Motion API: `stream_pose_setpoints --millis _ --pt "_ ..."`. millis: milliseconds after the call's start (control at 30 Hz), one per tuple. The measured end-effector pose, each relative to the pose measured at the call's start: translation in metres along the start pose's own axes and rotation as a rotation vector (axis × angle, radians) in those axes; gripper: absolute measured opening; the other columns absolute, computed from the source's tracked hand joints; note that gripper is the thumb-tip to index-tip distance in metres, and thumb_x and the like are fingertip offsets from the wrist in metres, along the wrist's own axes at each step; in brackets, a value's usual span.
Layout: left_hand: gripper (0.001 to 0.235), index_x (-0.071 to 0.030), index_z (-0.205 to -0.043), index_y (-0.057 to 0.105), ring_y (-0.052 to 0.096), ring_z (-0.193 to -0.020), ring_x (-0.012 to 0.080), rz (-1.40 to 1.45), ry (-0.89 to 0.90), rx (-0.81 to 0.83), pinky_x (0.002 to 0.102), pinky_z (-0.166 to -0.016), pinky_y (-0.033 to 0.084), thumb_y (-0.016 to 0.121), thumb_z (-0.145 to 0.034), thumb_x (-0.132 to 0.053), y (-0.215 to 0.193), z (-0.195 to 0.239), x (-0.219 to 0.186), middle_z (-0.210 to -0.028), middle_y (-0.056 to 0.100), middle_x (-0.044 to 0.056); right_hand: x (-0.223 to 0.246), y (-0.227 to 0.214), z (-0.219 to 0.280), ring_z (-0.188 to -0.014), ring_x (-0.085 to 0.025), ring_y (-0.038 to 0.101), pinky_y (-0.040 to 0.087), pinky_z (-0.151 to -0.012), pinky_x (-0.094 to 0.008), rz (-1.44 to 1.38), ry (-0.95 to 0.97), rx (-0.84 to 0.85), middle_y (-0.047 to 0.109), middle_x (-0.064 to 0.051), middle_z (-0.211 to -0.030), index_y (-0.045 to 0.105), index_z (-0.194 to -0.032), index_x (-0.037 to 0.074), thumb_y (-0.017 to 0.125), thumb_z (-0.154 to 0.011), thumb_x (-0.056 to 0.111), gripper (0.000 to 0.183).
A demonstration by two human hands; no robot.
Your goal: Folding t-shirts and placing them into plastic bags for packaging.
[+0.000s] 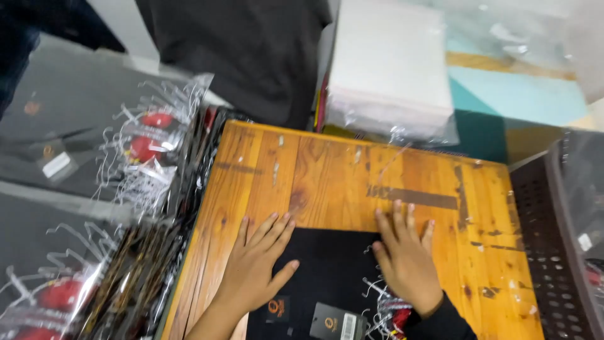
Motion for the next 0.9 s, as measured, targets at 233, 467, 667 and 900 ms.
stream_pose_setpoints --millis 233,467,667,900 --pt "0.073 -0.012 -0.161 0.03 0.024 -0.153 0.0207 -0.136 0.11 -0.031 0.054 -0.124 0.0 0.045 -0.103 -0.052 0.014 -0.005 0.002 -0.166 0.033 0.003 0.066 -0.001 0.025 -0.156 -0.034 -0.004 -0.004 -0.119 -0.057 -0.174 -0.326 0.308 0.002 -0.01 -0.172 0.029 -0.164 0.028 0.043 -0.104 0.058 0.068" --pt "0.061 -0.004 -0.15 0.04 0.035 -0.144 0.0248 -0.048 0.053 0.147 0.05 -0.121 0.014 0.047 -0.101 -0.039 0.042 -0.052 0.014 -0.155 0.04 0.013 0.004 -0.013 -0.029 -0.157 -0.04 0.003 0.015 -0.121 -0.054 -0.251 -0.189 0.133 0.004 -0.018 -0.171 0.019 -0.162 0.01 0.051 -0.1 0.049 0.081" --pt "0.03 -0.005 -0.102 0.067 0.061 -0.1 0.0379 0.03 0.09 0.155 0.05 -0.093 0.041 0.053 -0.092 -0.03 0.044 -0.161 -0.02 -0.105 0.065 0.015 -0.1 0.006 -0.153 -0.131 -0.03 0.056 0.044 -0.108 -0.045 0.015 -0.023 -0.153 0.062 -0.01 -0.135 0.065 -0.131 0.014 0.043 -0.104 0.047 0.048" --pt "0.034 -0.004 -0.118 0.074 0.066 -0.119 0.0394 0.458 0.129 0.025 0.048 -0.103 0.051 0.055 -0.09 -0.007 0.086 -0.277 -0.036 -0.117 0.073 0.019 -0.113 0.016 -0.222 -0.146 -0.039 0.043 0.026 -0.126 -0.045 0.094 0.04 -0.222 0.062 -0.016 -0.142 0.066 -0.134 0.011 0.051 -0.102 0.04 0.045"
Point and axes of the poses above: each hand's wrist, its own z-axis away from the middle knuckle, its own y-axis out of the palm, x = y × z, the point moved 10 cm from there along -z, towards the middle knuckle
